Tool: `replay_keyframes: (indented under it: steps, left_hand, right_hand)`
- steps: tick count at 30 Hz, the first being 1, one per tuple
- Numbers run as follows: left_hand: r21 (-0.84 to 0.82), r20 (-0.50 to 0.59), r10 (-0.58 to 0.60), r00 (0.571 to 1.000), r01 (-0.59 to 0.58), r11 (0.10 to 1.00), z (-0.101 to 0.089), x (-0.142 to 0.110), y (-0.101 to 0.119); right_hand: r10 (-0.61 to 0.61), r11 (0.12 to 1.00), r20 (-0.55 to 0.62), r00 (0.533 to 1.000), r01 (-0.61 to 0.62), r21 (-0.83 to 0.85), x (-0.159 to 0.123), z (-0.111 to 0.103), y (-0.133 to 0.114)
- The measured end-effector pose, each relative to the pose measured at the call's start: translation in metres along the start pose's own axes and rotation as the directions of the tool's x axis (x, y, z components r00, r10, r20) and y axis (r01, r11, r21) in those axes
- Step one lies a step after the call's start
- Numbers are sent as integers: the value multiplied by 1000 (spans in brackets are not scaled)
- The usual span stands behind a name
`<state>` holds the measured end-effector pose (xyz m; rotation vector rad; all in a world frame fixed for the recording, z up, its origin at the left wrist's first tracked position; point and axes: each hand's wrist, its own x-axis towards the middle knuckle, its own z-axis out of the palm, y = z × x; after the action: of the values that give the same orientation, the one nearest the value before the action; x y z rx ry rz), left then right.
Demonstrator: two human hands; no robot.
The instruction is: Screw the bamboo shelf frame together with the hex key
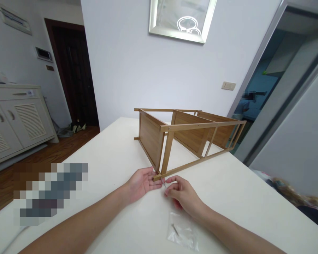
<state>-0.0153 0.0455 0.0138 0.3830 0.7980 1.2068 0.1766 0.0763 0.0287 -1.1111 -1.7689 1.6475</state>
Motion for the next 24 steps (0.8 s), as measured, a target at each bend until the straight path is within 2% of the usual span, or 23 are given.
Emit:
replay_keyframes:
  steps: [12,20,24]
  left_hand:
    - [-2,7,-4,1000,4,1000,4,-4,2]
    - [1,-6,3,1000,-3,1000,6,-6,1]
    - [-3,-14,7,1000,-7,1000,5,-5,1]
  right_hand:
    - [90,953,117,989,-120,277,3,-3,-6]
    - [22,976,108,994,-45,211,2,-1,0]
    - [-57,998,95,994,55,26,-1,-1,-1]
